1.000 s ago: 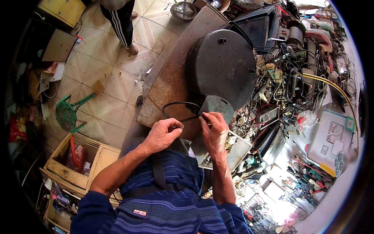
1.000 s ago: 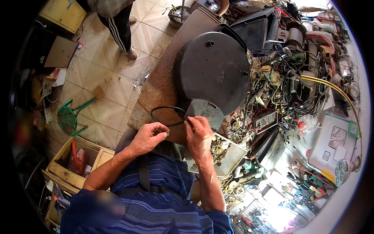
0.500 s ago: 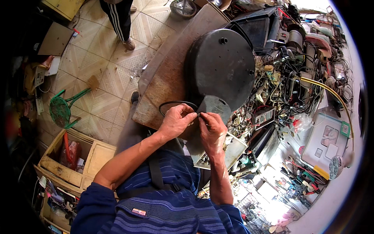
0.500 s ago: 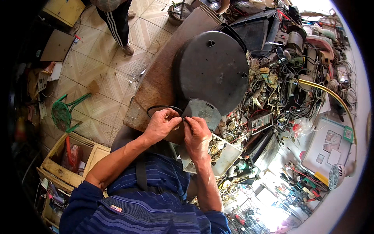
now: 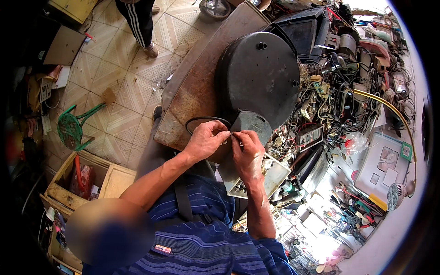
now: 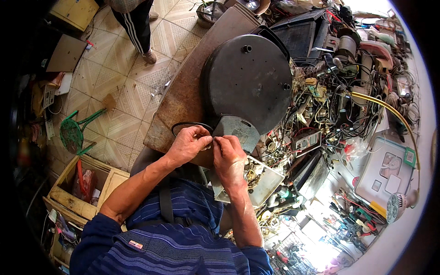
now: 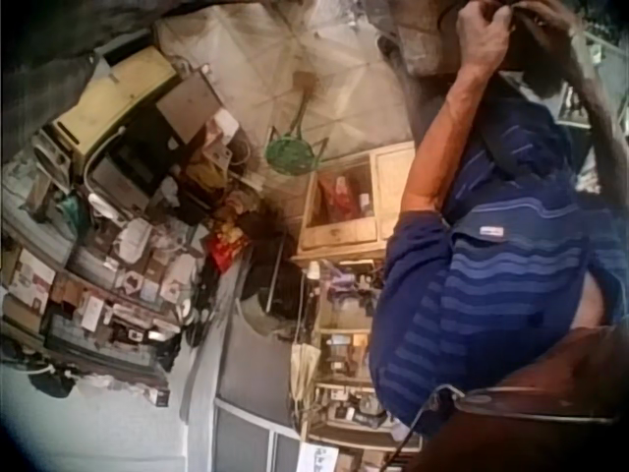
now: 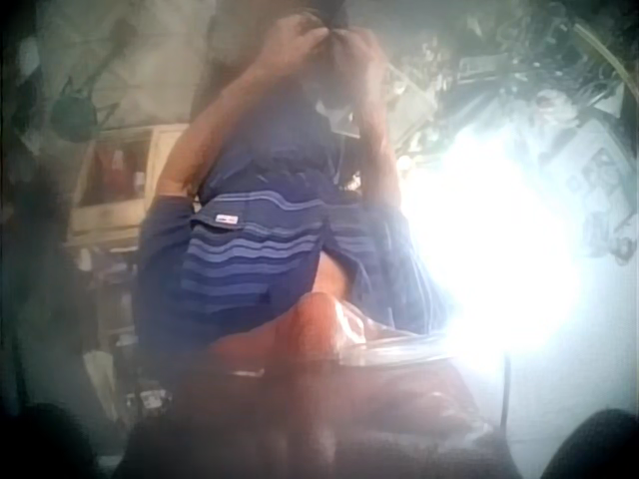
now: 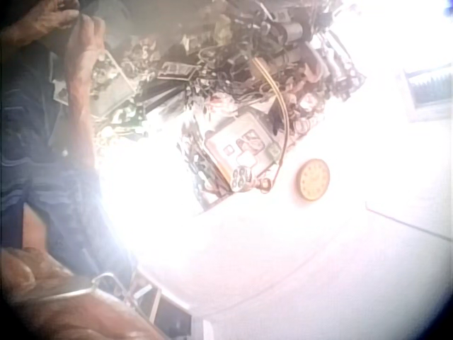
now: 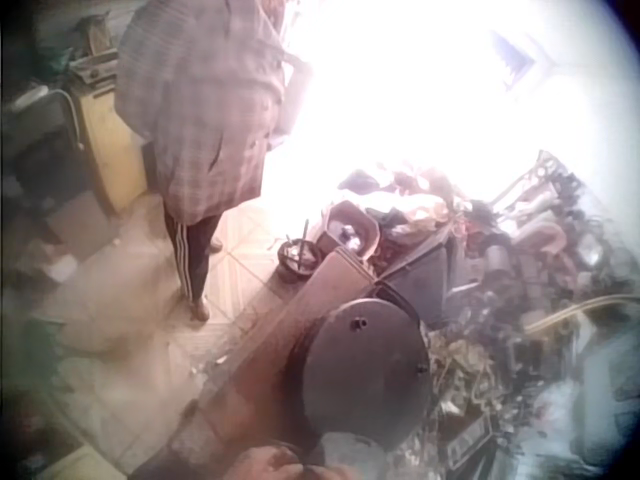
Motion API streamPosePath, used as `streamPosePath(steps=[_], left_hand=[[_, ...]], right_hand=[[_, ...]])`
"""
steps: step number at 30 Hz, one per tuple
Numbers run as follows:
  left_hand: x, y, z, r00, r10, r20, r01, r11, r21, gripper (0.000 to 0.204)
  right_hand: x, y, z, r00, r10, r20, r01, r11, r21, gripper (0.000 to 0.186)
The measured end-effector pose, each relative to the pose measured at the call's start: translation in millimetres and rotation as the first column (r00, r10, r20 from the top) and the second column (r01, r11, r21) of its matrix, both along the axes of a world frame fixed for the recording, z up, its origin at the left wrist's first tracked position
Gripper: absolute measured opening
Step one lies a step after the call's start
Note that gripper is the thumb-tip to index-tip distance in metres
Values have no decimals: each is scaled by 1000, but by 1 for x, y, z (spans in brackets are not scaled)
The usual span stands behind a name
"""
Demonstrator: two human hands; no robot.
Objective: The person opens a wooden cabinet and retrieves a plastic tray filled with small electronic components. They sit at a cluttered workbench and sort through the components, picking out specific parts. The person uses a screwdriver to work on a black circular device, likely installing or adjusting a component.
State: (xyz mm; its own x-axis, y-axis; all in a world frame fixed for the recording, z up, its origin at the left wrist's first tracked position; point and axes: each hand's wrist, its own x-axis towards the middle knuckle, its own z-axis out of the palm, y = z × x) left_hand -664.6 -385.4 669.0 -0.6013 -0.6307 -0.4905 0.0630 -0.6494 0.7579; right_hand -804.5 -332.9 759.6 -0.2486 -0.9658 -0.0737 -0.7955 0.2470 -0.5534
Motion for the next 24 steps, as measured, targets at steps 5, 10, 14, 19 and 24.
streamPosePath(steps=[5, 10, 14, 19, 24], left_hand=[[4, -2, -2, 996, -17, -84, 21, 999, 44, 18], [3, 7, -16, 989, 59, -134, -55, 998, 31, 17], [5, 7, -4, 994, 75, -78, -72, 997, 42, 17], [-2, 20, -13, 972, 216, -88, -215, 976, 20, 20], [-3, 28, -18, 957, 263, -121, -258, 965, 50, 21]], right_hand=[[2, -3, 3, 1000, -15, -4, 15, 1000, 23, 17], [5, -1, 2, 998, 3, -69, -2, 1000, 8, 19], [7, 1, 0, 994, 28, -103, -29, 1000, -8, 18], [11, 1, -3, 988, 5, -157, -2, 1000, 21, 18], [4, 7, -10, 976, 42, -212, -43, 999, 3, 16]])
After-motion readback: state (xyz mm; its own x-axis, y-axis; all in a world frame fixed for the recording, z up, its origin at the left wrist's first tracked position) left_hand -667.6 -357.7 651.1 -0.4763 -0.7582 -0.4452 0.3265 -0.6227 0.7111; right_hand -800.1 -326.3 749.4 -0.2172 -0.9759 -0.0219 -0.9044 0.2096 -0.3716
